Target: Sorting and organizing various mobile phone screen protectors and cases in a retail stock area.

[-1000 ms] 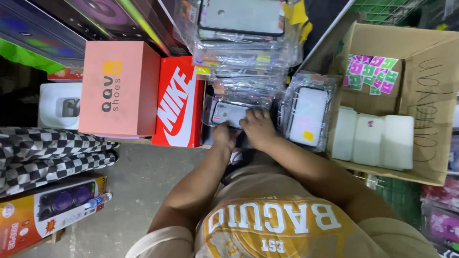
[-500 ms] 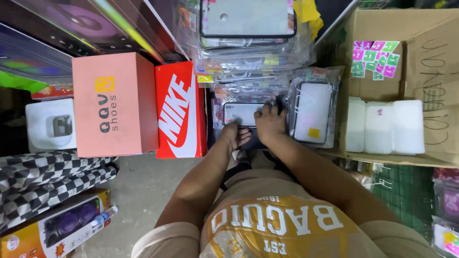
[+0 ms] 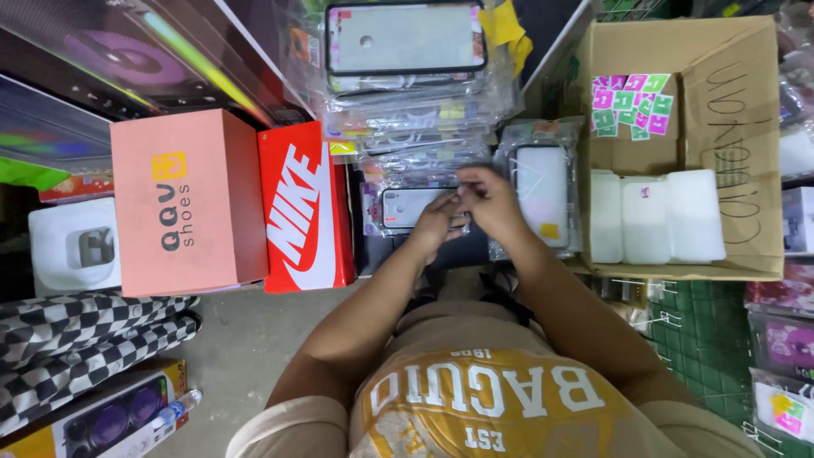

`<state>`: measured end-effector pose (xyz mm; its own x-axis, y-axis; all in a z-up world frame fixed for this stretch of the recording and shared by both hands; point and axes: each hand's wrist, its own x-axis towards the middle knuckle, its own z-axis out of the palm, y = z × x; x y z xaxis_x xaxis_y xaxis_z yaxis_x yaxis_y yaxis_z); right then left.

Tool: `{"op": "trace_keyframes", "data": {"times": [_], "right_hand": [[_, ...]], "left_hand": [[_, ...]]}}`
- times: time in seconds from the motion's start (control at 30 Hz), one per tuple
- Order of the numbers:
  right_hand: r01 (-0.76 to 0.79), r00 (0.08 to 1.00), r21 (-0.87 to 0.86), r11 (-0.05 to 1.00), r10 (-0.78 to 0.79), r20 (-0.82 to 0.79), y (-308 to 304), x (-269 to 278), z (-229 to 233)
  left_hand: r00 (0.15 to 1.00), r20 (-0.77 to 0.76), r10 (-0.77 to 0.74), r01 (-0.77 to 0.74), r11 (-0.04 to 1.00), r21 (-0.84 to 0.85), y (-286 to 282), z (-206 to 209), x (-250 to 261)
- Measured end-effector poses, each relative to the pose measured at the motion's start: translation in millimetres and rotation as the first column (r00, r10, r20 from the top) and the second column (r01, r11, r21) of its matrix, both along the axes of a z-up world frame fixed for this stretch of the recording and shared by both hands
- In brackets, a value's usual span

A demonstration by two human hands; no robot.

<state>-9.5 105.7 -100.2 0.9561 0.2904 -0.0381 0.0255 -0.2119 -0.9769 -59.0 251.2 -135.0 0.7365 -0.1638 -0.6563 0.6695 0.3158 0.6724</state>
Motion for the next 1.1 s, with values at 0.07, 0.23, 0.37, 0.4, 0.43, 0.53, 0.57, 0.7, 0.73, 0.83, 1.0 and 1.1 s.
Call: {"op": "trace_keyframes", "data": {"times": [0.07, 0.23, 0.37, 0.4, 0.43, 0.53, 0.57, 0.7, 0.73, 0.83, 1.0, 1.1], "right_hand": [[0.084, 0.995, 0.011, 0.996, -0.083, -0.046, -15.3, -8.5, 47.3], [0.372, 0.762, -0.417, 0.830, -0.017, 0.647, -78.2, -17.4, 106.7], [0.337, 0.867, -0.484, 0.807, -0.066, 0.494, -126.6, -21.8, 74.2], [0.328, 0.884, -0.442, 0.835, -0.107, 0.454, -132.9, -28.4, 75.2], [0.329, 0.884, -0.443, 0.834, -0.107, 0.456, -138.3, -26.7, 73.8], [0.333, 0.890, -0.475, 0.815, -0.105, 0.444, -150.7, -31.3, 73.9], [0.366, 0.865, -0.470, 0.804, -0.107, 0.490, -150.9, -34.3, 78.2], [0.396, 0.873, -0.400, 0.827, -0.205, 0.442, -156.0, -33.5, 75.6], [0.399, 0.871, -0.399, 0.825, -0.206, 0.446, -163.4, -30.0, 70.5], [0.401, 0.902, -0.386, 0.830, -0.284, 0.326, -181.1, -20.3, 59.4], [0.379, 0.922, 0.083, 0.922, -0.368, -0.125, -194.5, -6.2, 64.9], [0.319, 0.948, 0.325, 0.890, -0.307, -0.090, -194.9, -1.3, 68.0]], "left_hand": [[0.997, 0.065, -0.050, 0.049, 0.999, 0.013, -18.3, 33.5, 5.2], [0.906, 0.358, -0.226, 0.166, 0.967, 0.191, -64.8, 4.7, 9.4], [0.782, 0.485, -0.392, 0.211, 0.898, 0.386, -86.3, 45.9, 10.1], [0.770, 0.435, -0.466, 0.250, 0.848, 0.466, -89.8, 64.2, 8.6], [0.769, 0.437, -0.467, 0.250, 0.849, 0.466, -93.7, 60.9, 9.0], [0.726, 0.397, -0.562, 0.213, 0.732, 0.647, -106.2, 51.0, 3.9], [0.684, 0.427, -0.591, 0.138, 0.680, 0.720, -109.5, 49.3, 3.9], [0.656, 0.377, -0.654, 0.013, 0.509, 0.860, -112.0, 72.5, -1.0], [0.653, 0.381, -0.654, 0.010, 0.510, 0.860, -113.0, 70.9, 1.1], [0.676, 0.372, -0.637, -0.008, 0.498, 0.867, -112.4, 65.5, 3.7], [0.711, 0.369, -0.599, -0.079, 0.454, 0.888, -111.2, 87.1, 10.8], [0.695, 0.506, -0.511, -0.255, 0.483, 0.838, -112.4, 95.9, 14.8]]}}
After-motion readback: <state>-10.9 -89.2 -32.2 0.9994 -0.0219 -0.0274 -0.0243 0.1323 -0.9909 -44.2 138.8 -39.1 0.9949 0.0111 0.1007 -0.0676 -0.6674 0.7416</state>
